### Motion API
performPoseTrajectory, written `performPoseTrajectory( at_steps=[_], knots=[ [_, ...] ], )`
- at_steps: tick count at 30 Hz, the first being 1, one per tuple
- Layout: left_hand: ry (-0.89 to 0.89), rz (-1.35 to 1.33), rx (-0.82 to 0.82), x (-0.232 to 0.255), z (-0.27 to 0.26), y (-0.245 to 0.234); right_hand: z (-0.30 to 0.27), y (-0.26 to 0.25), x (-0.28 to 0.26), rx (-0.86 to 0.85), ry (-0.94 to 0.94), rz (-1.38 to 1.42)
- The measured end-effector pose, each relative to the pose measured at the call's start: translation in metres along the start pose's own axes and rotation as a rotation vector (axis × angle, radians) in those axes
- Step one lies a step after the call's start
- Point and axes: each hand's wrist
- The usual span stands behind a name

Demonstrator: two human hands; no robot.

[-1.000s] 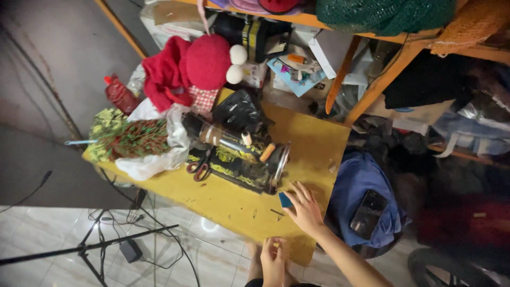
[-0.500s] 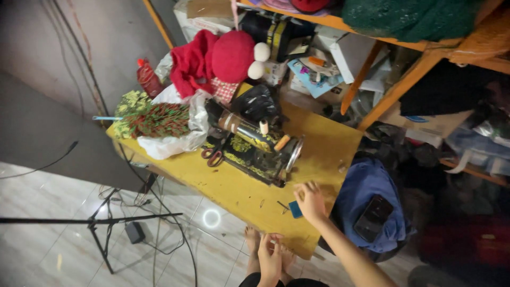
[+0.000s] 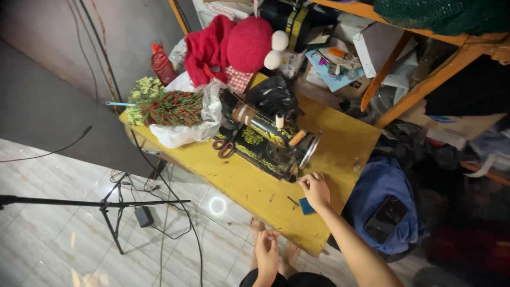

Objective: Manually sewing a piece of black fabric using a needle and thread near a vintage sewing machine.

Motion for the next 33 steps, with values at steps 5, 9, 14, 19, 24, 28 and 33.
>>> performPoseTrajectory(
  at_steps=[5,9,14,19,24,28,33],
  knots=[
    [0.052,0.026,-0.049,0.004,0.006,0.014,-0.008,-0.001,0.015,0.06,-0.04,0.031],
    [0.026,0.024,-0.115,0.017,0.015,0.029,-0.023,-0.027,0.016,0.154,0.246,0.176],
    [0.034,0.017,-0.173,0.036,0.023,0.047,-0.062,-0.059,0.039,0.175,0.464,0.308],
    [0.007,0.007,-0.23,0.047,0.024,0.064,-0.099,-0.069,0.084,-0.037,0.579,0.949],
    [0.057,-0.011,-0.257,0.04,0.028,0.07,-0.095,-0.122,0.034,0.015,0.63,0.829],
    [0.069,-0.041,-0.264,0.044,0.048,0.07,-0.082,-0.138,0.017,0.119,0.552,0.836],
    [0.109,-0.043,-0.246,0.074,0.088,0.055,-0.036,-0.153,-0.028,0.188,0.444,0.795]
  ],
)
Point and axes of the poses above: each hand's wrist, its own z-axis towards the middle knuckle, its own y-axis out of the palm, x = y × z, and after that the axes turned 3 degrees about -y, right-handed
